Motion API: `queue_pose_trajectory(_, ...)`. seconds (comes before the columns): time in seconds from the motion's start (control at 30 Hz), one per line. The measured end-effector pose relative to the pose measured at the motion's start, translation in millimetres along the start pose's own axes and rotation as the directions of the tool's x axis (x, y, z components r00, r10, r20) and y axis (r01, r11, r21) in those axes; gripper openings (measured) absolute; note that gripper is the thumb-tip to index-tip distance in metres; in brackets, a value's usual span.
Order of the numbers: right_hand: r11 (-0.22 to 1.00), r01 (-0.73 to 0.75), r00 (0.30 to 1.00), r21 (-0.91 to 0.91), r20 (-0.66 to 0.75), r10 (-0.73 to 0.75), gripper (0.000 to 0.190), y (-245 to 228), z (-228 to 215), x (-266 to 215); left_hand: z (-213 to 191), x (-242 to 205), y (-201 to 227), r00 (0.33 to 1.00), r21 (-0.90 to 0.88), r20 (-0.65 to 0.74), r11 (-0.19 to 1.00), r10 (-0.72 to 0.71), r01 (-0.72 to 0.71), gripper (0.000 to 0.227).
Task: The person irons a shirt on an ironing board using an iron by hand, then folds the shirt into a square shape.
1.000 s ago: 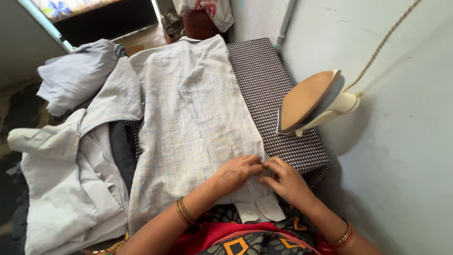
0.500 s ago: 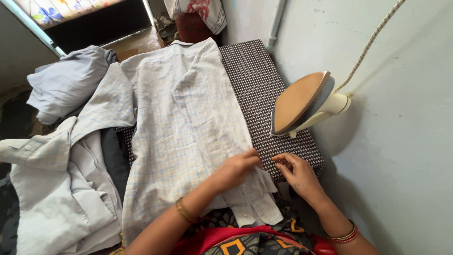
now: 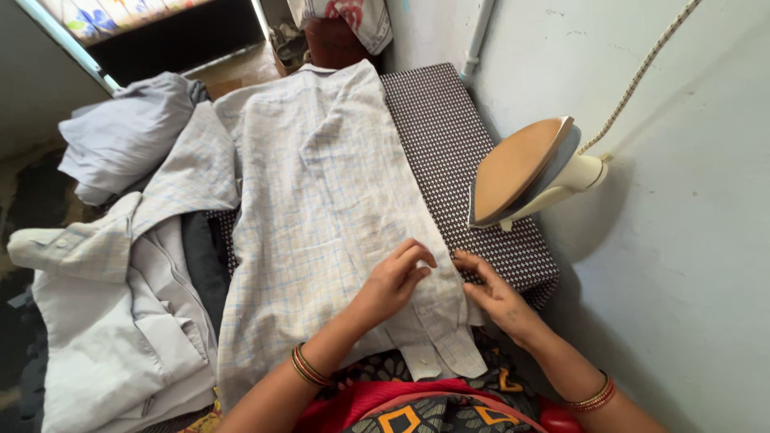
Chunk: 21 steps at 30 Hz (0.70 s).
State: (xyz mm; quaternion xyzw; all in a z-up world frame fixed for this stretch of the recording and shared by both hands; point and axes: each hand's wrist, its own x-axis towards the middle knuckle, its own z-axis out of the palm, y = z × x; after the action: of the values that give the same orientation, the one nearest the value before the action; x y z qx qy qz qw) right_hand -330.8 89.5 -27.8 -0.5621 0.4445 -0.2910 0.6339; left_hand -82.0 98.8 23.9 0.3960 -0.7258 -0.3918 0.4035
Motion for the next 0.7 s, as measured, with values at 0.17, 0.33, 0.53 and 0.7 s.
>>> queue_pose_trajectory(0.17,0.801,0.025,0.960,-0.599,-0.209,-0.187,0.042,-23.7,20.6,-17.0,35.5,-15.9,1.0,0.998,0.434,0.008,0.899,-0.064,0.054,0.038)
queue_pose_trajectory(0.33,0.664,0.161,0.900,-0.730,-0.169,-0.403,0.024,-60.1,31.6,1.6,49.5,-16.4,-4.6,0.997,0.554,-0.071,0.832,0.006,0.034,0.055)
queue_pose_trajectory(0.53,0.724,0.198,0.922,-0.661,-0.125,-0.365,0.013,-66.6,44.4,5.0,54.6,-15.7,-10.4,0.986,0.490,-0.131,0.858,-0.106,0.157,0.030)
queue_pose_trajectory(0.7,0.895,0.200,0.974,-0.399,-0.022,-0.227,0.013,-40.3,24.5,15.0,44.2,-24.7,-46.6,0.956,0.237,-0.140,0.929,-0.256,0.284,0.026)
